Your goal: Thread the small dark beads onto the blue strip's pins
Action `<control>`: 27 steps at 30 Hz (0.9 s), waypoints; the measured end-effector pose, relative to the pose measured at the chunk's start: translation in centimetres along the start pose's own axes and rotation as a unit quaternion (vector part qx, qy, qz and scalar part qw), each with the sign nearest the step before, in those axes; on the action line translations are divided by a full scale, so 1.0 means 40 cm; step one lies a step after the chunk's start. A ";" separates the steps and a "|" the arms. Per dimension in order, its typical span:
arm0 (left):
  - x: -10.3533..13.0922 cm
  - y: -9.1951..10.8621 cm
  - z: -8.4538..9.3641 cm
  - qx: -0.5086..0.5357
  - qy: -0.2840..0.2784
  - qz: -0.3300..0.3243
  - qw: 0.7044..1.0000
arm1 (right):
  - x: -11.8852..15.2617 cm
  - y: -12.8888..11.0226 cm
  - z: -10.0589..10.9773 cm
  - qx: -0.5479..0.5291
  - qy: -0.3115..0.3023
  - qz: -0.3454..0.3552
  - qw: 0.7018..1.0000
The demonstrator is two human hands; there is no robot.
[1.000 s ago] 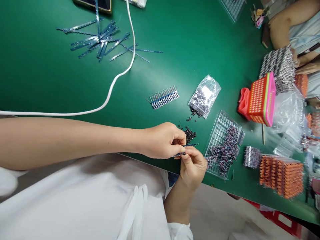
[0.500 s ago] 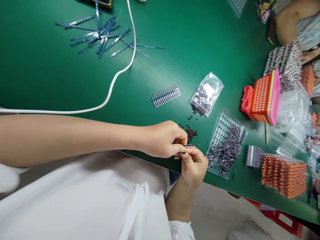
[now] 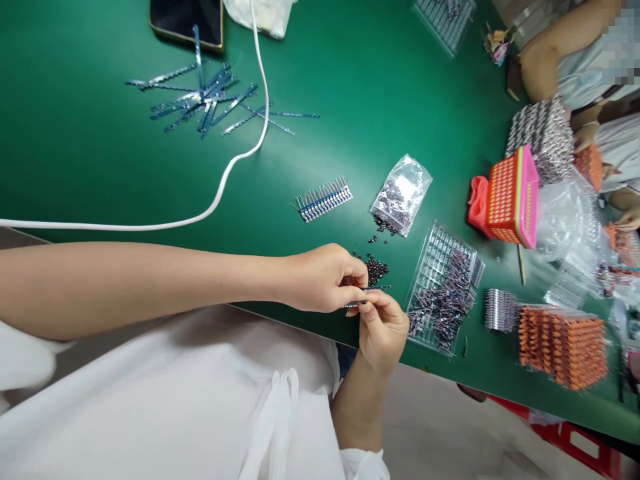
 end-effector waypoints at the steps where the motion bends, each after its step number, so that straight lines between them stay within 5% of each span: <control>1: 0.000 0.000 0.001 -0.014 0.002 0.002 1.000 | 0.000 -0.001 0.000 0.001 0.002 0.000 1.000; 7: 0.002 0.000 0.004 -0.048 0.027 0.005 0.998 | 0.005 -0.017 -0.001 0.032 0.019 0.036 0.999; 16: -0.005 -0.015 -0.008 0.040 0.009 0.030 0.999 | 0.011 -0.030 0.009 0.045 0.057 0.070 0.995; 27: 0.004 0.000 0.011 0.024 -0.033 -0.045 0.998 | 0.018 -0.029 0.005 -0.012 0.001 0.030 0.999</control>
Point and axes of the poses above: each hand's wrist, its own x-axis away from the middle knuckle, its own z-axis out of the back of the hand, y = z × x, the point moved 1 cm from there along -x, towards the middle knuckle, and after that the axes turned 6 degrees about -x, right-handed, at the moved point
